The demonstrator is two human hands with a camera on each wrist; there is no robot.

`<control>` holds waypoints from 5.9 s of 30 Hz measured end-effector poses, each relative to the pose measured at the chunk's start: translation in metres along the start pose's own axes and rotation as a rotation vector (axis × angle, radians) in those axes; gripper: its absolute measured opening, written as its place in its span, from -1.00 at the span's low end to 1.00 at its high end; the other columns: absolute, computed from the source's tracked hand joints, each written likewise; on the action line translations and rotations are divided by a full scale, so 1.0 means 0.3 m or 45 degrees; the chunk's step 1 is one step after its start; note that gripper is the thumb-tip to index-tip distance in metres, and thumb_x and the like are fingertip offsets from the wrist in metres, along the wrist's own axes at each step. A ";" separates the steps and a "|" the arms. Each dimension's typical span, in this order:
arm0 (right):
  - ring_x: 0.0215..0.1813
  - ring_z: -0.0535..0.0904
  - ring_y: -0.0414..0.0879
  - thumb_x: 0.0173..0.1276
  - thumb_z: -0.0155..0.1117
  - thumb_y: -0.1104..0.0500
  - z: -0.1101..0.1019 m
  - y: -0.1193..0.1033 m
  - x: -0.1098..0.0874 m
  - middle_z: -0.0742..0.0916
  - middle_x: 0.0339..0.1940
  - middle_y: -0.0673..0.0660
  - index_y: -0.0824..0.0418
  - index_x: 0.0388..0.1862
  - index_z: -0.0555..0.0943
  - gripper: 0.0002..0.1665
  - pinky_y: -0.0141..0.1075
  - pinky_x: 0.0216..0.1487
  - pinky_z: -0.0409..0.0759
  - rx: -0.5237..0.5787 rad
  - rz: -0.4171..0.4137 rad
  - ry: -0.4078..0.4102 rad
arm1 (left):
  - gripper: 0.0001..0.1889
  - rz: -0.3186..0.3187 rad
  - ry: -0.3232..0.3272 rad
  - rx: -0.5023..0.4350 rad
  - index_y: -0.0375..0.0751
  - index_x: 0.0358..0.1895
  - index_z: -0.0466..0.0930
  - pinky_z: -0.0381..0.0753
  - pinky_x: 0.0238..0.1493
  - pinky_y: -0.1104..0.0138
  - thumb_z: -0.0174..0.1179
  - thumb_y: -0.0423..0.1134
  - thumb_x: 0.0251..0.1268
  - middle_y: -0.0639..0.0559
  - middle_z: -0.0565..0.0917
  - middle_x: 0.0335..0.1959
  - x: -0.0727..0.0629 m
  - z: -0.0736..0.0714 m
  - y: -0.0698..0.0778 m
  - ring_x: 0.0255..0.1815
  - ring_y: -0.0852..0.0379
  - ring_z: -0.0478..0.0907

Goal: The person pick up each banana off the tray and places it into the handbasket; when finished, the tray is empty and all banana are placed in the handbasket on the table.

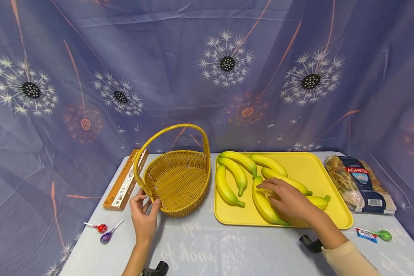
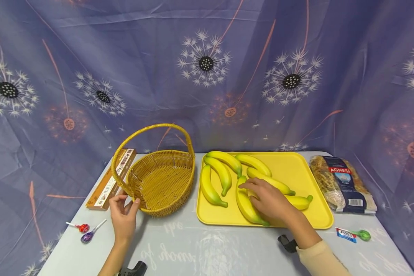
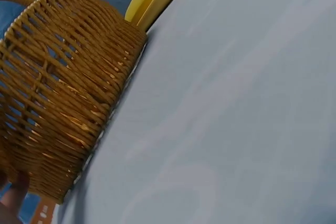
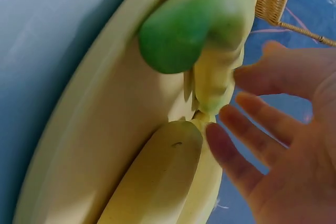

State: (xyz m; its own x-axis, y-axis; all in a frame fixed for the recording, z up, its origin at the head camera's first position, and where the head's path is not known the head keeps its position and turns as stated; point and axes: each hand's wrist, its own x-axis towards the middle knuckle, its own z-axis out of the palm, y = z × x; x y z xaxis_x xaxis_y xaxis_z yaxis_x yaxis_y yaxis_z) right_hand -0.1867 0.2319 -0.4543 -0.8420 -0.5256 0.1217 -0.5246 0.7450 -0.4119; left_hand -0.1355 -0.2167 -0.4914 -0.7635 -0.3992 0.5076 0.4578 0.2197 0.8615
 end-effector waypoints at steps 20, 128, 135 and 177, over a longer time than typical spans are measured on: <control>0.40 0.25 0.12 0.24 0.10 0.55 0.010 0.006 0.059 0.44 0.36 0.15 -0.17 0.17 0.61 -0.27 0.06 0.28 0.33 -0.370 -0.257 -0.141 | -0.83 -0.086 0.026 -0.174 -0.67 -0.24 0.47 0.60 -0.08 0.41 0.23 -0.62 0.14 -0.34 0.30 0.35 -0.002 -0.018 -0.086 0.32 -0.17 0.32; -0.11 0.51 -0.11 0.28 0.32 0.03 0.020 -0.567 0.718 0.61 -0.14 -0.04 -0.01 0.13 0.59 -0.58 -0.27 -0.26 0.52 -0.648 -0.476 -0.118 | -0.88 -0.235 0.020 -0.082 -0.62 -0.27 0.53 0.63 -0.17 0.40 0.21 -0.66 0.10 -0.27 0.37 0.32 -0.030 -0.005 -0.025 0.24 0.05 0.40; -0.12 0.50 -0.12 0.28 0.31 0.02 0.094 -0.603 0.809 0.60 -0.20 -0.06 -0.05 -0.01 0.61 -0.71 -0.24 -0.17 0.53 -0.728 -0.315 -0.192 | -0.90 -0.235 0.035 -0.056 -0.51 -0.28 0.56 0.64 -0.25 0.42 0.23 -0.62 0.13 -0.16 0.39 0.32 -0.049 0.002 -0.084 0.25 0.03 0.40; -0.14 0.52 -0.05 0.43 0.13 0.01 0.285 -0.646 0.968 0.65 -0.14 -0.01 -0.11 0.00 0.62 -0.77 -0.15 -0.26 0.56 -0.788 -0.089 -0.275 | -0.91 -0.166 0.029 0.022 -0.54 -0.30 0.56 0.65 -0.31 0.42 0.19 -0.64 0.10 -0.22 0.41 0.29 -0.006 -0.009 0.035 0.23 -0.03 0.43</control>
State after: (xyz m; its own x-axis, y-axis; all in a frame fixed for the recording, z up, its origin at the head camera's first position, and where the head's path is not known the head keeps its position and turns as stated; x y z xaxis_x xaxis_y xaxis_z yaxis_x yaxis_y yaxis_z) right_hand -0.3189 -0.1003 -0.4164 -0.7930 -0.6038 -0.0808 -0.6068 0.7709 0.1938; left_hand -0.1281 -0.2161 -0.4832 -0.8054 -0.4455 0.3911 0.3472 0.1802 0.9203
